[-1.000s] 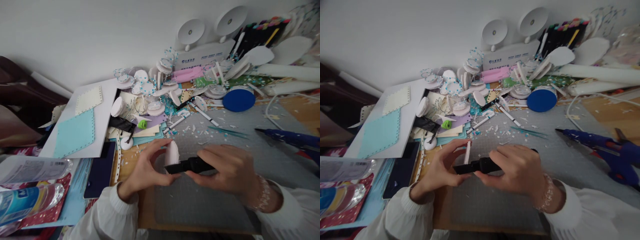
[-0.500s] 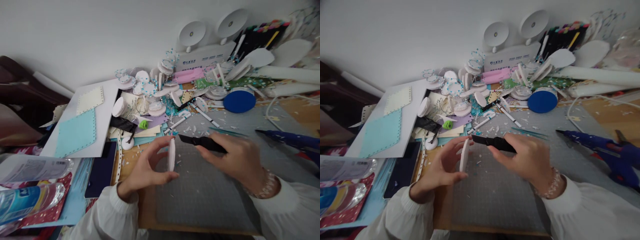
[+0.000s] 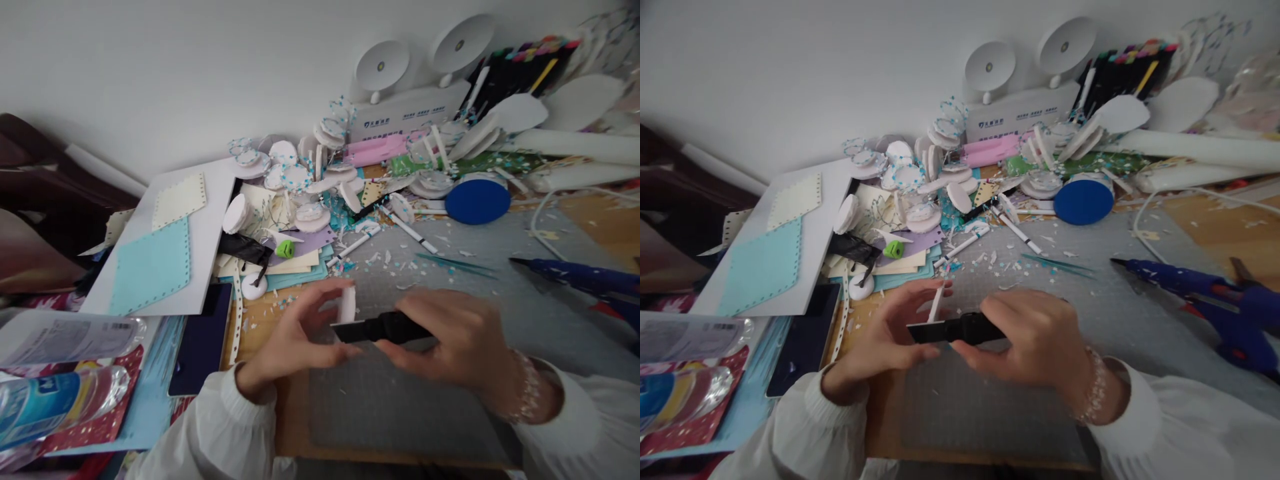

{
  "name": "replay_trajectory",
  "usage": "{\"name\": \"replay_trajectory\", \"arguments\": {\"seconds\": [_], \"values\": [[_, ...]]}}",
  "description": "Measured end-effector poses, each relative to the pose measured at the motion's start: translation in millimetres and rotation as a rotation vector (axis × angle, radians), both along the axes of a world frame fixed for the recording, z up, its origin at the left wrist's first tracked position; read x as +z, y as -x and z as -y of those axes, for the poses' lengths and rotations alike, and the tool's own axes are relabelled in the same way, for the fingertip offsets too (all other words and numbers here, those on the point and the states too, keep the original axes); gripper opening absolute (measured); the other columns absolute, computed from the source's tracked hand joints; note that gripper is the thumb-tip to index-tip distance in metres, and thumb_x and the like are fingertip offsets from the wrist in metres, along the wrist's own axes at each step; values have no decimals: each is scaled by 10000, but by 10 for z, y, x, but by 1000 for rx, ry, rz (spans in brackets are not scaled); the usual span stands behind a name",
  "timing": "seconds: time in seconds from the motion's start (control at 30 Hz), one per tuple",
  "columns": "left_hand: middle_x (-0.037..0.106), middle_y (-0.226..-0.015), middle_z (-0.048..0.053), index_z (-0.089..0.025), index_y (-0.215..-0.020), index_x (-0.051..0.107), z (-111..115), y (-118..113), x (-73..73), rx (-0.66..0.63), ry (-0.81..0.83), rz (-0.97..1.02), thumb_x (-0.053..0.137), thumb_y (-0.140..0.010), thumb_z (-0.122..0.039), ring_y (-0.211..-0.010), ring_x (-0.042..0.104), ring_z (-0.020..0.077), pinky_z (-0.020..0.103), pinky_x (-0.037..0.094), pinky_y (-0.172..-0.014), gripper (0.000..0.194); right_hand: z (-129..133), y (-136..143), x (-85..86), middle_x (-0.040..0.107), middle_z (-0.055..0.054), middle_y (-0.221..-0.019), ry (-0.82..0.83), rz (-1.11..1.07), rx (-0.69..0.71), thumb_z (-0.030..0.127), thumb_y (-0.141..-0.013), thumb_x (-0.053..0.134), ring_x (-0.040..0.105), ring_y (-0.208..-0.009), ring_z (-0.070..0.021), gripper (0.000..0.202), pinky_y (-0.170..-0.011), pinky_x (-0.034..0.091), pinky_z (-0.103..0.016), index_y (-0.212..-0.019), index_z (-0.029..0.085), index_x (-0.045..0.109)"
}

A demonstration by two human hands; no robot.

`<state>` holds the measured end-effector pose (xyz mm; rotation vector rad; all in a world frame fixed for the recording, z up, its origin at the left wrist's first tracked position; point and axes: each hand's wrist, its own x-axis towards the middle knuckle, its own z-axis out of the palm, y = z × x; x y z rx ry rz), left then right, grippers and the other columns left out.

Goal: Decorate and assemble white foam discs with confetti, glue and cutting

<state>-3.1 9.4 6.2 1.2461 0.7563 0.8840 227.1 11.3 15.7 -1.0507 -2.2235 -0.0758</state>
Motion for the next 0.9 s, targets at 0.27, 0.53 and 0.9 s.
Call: {"name": "replay_trajectory", "arguments": {"seconds": [0.27,0.53,0.9], "values": [[468,-1463,92,-308,-1361,515,40,-5,-66,45,-47,-147,820,-608,-93,-1362,435,331,531,373,-1124,841,17,21,11,524,16,-520,-22,44,21,539,-882,567,519,-478,-140,441,-529,308,-311,-603,197,559],[527,-1387,112,-274,-1304,549,21,-5,-14,51,-23,-165,801,-575,-71,-1323,468,354,545,397,-1096,798,3,-4,23,531,17,-517,-22,47,-9,550,-873,575,508,-482,-125,448,-537,297,-307,-595,200,556],[582,-1344,104,-286,-1286,589,17,51,-58,2,19,83,880,-545,-141,-1298,503,339,517,413,-1088,809,-220,-190,-65,562,-10,-498,-60,38,-293,574,-914,507,497,-455,-129,502,-486,262,-285,-593,195,576]]}}
